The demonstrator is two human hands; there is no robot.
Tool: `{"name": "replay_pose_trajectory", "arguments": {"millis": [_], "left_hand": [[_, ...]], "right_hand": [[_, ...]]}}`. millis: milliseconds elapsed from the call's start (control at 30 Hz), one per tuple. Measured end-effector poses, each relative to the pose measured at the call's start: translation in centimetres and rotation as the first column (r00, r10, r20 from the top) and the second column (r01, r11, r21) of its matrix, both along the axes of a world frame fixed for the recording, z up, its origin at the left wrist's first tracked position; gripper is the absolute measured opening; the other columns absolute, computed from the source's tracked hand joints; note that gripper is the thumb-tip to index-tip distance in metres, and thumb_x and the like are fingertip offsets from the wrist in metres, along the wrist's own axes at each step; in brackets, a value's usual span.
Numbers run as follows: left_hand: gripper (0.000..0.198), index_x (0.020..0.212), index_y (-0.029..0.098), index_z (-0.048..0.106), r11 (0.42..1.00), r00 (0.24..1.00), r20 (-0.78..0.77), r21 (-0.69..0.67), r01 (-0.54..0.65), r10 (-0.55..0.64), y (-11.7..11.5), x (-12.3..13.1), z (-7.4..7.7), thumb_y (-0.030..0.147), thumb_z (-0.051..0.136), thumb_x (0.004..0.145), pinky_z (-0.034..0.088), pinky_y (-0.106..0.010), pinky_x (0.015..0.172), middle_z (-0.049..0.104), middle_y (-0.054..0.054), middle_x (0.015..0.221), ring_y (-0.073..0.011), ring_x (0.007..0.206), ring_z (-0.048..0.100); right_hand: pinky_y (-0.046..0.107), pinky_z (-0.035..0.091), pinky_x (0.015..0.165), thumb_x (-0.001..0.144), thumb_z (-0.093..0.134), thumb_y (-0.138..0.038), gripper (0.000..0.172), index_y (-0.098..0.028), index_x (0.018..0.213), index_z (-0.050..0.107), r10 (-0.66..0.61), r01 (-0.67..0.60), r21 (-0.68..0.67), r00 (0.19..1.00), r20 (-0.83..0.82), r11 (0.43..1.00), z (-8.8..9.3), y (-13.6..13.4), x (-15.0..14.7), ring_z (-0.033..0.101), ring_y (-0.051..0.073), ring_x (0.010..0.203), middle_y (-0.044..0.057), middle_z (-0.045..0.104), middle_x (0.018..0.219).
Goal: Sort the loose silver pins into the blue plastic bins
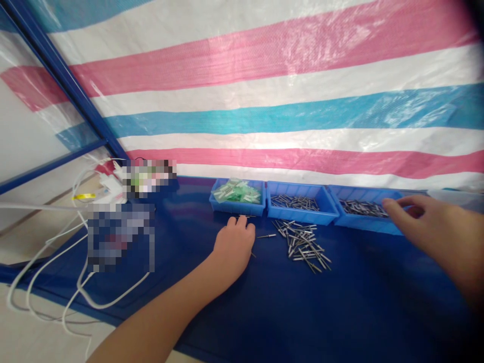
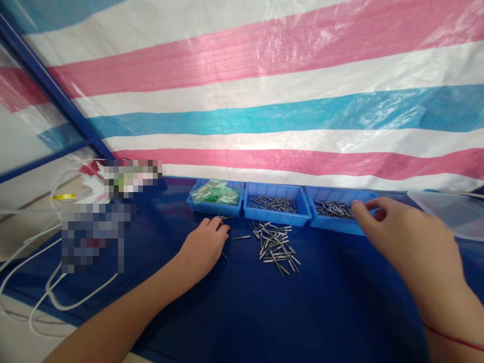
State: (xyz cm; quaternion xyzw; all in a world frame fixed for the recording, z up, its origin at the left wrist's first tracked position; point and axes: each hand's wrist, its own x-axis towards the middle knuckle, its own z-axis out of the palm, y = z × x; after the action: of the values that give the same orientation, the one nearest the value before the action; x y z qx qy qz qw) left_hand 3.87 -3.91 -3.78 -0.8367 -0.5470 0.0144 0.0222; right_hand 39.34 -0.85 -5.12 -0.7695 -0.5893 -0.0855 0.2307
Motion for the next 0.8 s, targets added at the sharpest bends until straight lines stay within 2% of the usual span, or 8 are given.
{"name": "replay_pose_trajectory", "arguments": {"millis": [100, 200, 333, 433, 567, 700, 800], "left_hand": [[0.027, 0.105, 0.014, 0.060, 0.999, 1.000, 0.006, -0.034, 0.022, -0.022, 0.2, 0.0, 0.0, 0.003, 0.044, 0.087, 0.052, -0.033, 0.077, 0.058, -0.013, 0.108, -0.0247, 0.098, 0.055], [0.029, 0.106, 0.014, 0.060, 0.997, 0.998, 0.022, -0.053, 0.059, -0.058, 0.5, -0.1, 0.0, 0.001, 0.043, 0.086, 0.051, -0.032, 0.079, 0.058, -0.011, 0.107, -0.0234, 0.097, 0.055], [0.029, 0.105, 0.015, 0.060, 0.989, 0.988, 0.068, -0.053, 0.141, -0.137, 0.6, 0.0, -0.4, 0.002, 0.041, 0.088, 0.050, -0.033, 0.083, 0.058, -0.010, 0.106, -0.0217, 0.094, 0.056], [0.028, 0.106, 0.016, 0.060, 0.983, 0.981, 0.088, -0.036, 0.179, -0.175, 0.7, 0.3, -0.7, 0.005, 0.040, 0.089, 0.049, -0.032, 0.083, 0.059, -0.009, 0.104, -0.0209, 0.094, 0.056], [0.028, 0.110, 0.017, 0.058, 0.974, 0.964, 0.139, 0.000, 0.228, -0.225, 0.8, 0.4, -1.1, 0.009, 0.040, 0.091, 0.049, -0.032, 0.085, 0.061, -0.008, 0.101, -0.0200, 0.093, 0.057], [0.028, 0.111, 0.015, 0.059, 0.968, 0.924, 0.288, 0.051, 0.246, -0.251, 1.0, 0.4, -1.1, 0.010, 0.041, 0.091, 0.048, -0.034, 0.089, 0.062, -0.008, 0.102, -0.0205, 0.095, 0.058], [0.029, 0.114, 0.017, 0.059, 0.969, 0.820, 0.516, 0.103, 0.226, -0.247, 0.9, 0.6, -0.7, 0.011, 0.042, 0.092, 0.047, -0.030, 0.092, 0.060, -0.008, 0.109, -0.0180, 0.100, 0.058]], "right_hand": [[0.032, 0.028, 0.046, 0.076, 0.056, -0.054, 0.034, -0.022, 0.078, 0.067, -0.001, 0.007, -0.097, 0.998, 0.058, 0.995, 1.5, -1.0, -3.0, 0.039, 0.014, 0.040, 0.012, 0.067, 0.068], [0.031, 0.032, 0.050, 0.081, 0.052, -0.051, 0.031, -0.024, 0.081, 0.066, 0.038, -0.033, -0.077, 0.997, 0.064, 0.996, 2.2, -1.9, -5.9, 0.052, 0.019, 0.049, 0.008, 0.069, 0.073], [0.030, 0.035, 0.054, 0.084, 0.051, -0.046, 0.028, -0.022, 0.084, 0.066, 0.192, -0.192, -0.003, 0.980, 0.050, 0.981, 2.0, -2.8, -8.8, 0.061, 0.021, 0.063, 0.005, 0.069, 0.077], [0.029, 0.035, 0.054, 0.087, 0.048, -0.046, 0.030, -0.022, 0.083, 0.066, 0.348, -0.348, 0.001, 0.937, 0.025, 0.937, 1.3, -3.0, -10.4, 0.060, 0.019, 0.062, 0.004, 0.066, 0.074], [0.029, 0.039, 0.057, 0.089, 0.045, -0.044, 0.033, -0.021, 0.080, 0.067, 0.532, -0.534, -0.034, 0.845, -0.052, 0.845, 0.0, -3.1, -11.9, 0.058, 0.017, 0.059, 0.004, 0.066, 0.073], [0.029, 0.042, 0.059, 0.089, 0.045, -0.042, 0.032, -0.022, 0.077, 0.067, 0.593, -0.608, -0.095, 0.792, -0.146, 0.789, -0.7, -3.4, -13.4, 0.058, 0.017, 0.060, 0.003, 0.065, 0.072], [0.029, 0.044, 0.060, 0.088, 0.047, -0.040, 0.028, -0.022, 0.084, 0.068, 0.602, -0.636, -0.077, 0.758, -0.253, 0.768, -0.9, -3.6, -14.4, 0.059, 0.017, 0.064, 0.003, 0.065, 0.074]]}}
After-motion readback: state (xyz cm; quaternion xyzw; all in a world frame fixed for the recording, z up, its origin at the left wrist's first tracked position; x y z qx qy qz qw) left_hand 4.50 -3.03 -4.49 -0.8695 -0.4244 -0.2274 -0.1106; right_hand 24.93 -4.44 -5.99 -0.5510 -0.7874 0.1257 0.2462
